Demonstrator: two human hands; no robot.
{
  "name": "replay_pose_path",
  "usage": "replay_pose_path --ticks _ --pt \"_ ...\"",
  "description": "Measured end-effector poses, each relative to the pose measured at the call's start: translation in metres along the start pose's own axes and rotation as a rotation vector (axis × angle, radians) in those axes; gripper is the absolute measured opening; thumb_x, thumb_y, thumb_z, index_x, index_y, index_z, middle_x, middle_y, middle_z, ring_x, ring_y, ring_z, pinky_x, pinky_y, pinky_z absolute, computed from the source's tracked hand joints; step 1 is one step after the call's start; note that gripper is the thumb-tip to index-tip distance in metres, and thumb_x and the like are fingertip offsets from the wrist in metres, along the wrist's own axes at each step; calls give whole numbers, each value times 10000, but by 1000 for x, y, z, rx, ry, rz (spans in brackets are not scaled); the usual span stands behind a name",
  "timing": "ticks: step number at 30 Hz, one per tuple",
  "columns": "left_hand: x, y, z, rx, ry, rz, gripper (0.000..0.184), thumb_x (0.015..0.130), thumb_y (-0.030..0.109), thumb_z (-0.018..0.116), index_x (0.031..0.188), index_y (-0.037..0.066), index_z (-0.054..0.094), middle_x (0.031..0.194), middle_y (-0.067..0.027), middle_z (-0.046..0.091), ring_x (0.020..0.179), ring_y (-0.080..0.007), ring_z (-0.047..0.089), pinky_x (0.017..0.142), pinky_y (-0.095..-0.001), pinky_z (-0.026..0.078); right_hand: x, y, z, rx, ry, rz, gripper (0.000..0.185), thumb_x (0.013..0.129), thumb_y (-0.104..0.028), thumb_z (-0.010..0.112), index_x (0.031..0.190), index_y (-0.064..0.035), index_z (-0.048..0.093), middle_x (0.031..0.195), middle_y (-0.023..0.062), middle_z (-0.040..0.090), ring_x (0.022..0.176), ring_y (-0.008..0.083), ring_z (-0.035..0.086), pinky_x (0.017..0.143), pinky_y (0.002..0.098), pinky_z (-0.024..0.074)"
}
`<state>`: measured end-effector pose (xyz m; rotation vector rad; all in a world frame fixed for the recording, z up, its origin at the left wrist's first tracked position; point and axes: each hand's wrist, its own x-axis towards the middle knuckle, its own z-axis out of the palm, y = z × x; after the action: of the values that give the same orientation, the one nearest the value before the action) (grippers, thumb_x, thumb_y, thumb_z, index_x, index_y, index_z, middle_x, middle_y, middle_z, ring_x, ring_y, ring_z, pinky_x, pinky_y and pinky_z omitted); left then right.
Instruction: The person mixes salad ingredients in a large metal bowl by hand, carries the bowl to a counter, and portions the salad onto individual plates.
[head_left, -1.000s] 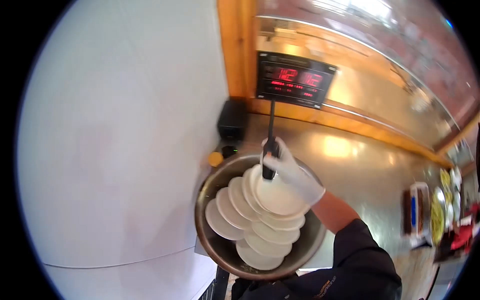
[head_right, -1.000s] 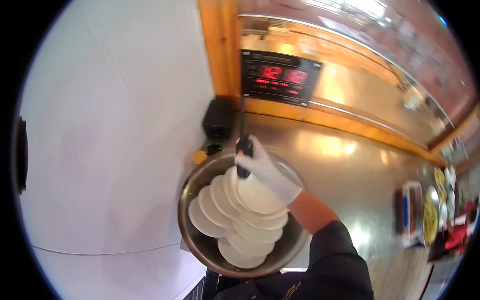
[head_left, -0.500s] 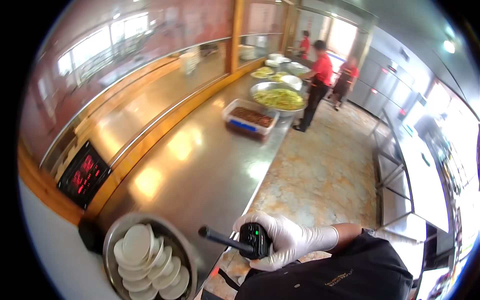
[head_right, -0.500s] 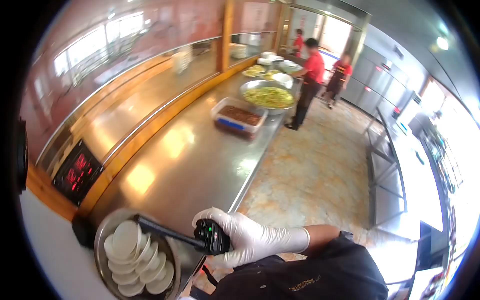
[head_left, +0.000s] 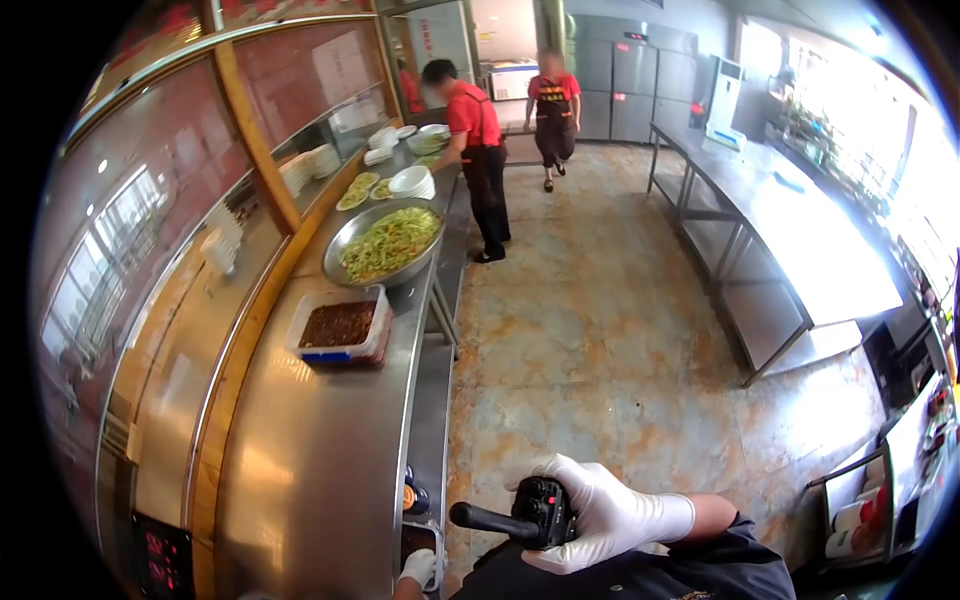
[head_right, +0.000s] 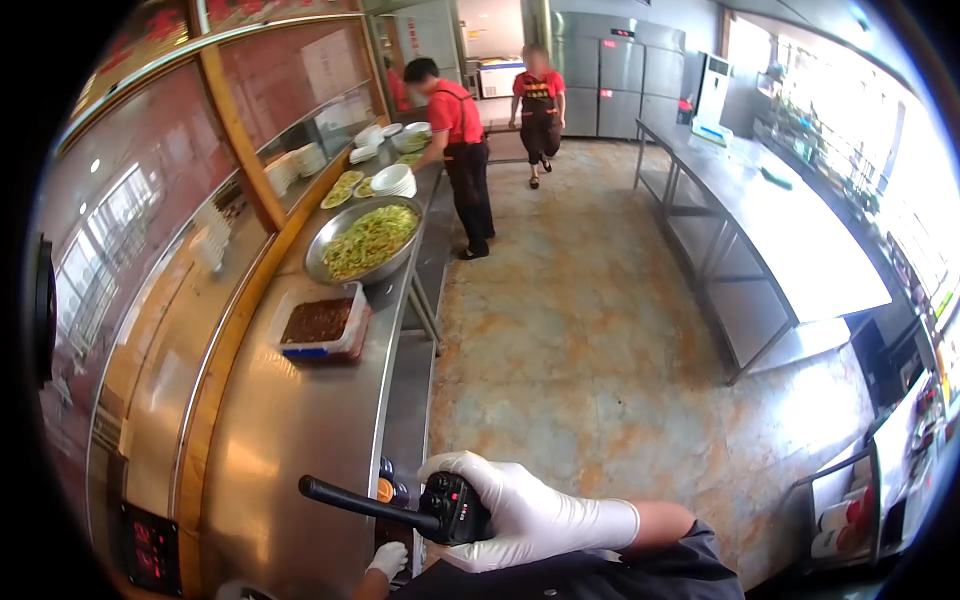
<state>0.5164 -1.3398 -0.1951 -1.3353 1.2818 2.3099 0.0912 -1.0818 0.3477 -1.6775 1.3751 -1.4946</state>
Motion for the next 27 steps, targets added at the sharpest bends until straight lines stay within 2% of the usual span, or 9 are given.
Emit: replay_pose_path --ticks 5,9,13,16,19,20,22,23,27 --pt "72 97 81 377 367 -4 102 877 135 634 926 70 695 747 -55 636 684 -172 635 576 -330 489 24 40 -84 14 80 90 722 726 -190 917 1302 -13 520 1039 111 687 900 208 713 807 324 572" --pt "135 126 83 741 343 -6 375 864 295 652 1125 40 735 1114 -161 753 1078 -347 694 948 -415 524 58 97 -141 32 72 233 698 734 -183 914 1288 -15 523 1029 103 689 877 192 699 796 316 559" --pt "205 142 69 792 312 83 319 878 315 623 1079 95 736 1102 -206 716 1089 -384 669 958 -441 523 123 163 -193 57 -13 223 671 815 -186 864 1347 -22 490 1030 109 623 967 172 636 876 306 518" --pt "243 208 74 1626 44 358 224 890 198 606 980 95 783 1011 -164 718 1013 -325 706 909 -454 555 172 223 -224 222 -57 353 772 800 -200 911 1391 -42 440 1070 91 662 939 157 657 841 342 540" --pt "331 225 75 1439 423 429 209 819 180 651 952 100 792 976 -149 744 937 -324 727 822 -455 577 261 248 -252 832 -160 432 878 787 -218 924 1459 -90 375 1011 96 594 951 214 596 879 413 489" --pt "332 267 78 1591 147 506 373 934 354 541 1013 68 766 1015 -230 745 926 -392 726 828 -488 564 282 254 -253 987 -214 403 897 777 -204 927 1469 -92 369 992 83 571 950 217 577 887 435 475" --pt "383 308 80 1110 286 365 313 871 263 576 1026 70 767 960 -215 744 873 -368 727 796 -468 580 319 264 -254 1185 -342 476 925 772 -155 918 1499 -98 348 1066 75 549 1038 246 559 959 456 453" --pt "334 416 131 845 286 -53 329 851 253 579 1056 68 758 1036 -220 739 976 -358 717 834 -458 568 340 265 -261 1237 -425 498 906 808 -119 877 1516 -97 311 1165 92 549 1120 259 573 1017 440 455" --pt "338 556 144 654 406 266 452 872 320 641 1246 73 701 1177 -233 720 1091 -382 692 976 -440 526 403 298 -270 1556 -747 500 742 862 -72 786 1482 -78 379 1319 114 552 1322 264 532 1153 433 400"
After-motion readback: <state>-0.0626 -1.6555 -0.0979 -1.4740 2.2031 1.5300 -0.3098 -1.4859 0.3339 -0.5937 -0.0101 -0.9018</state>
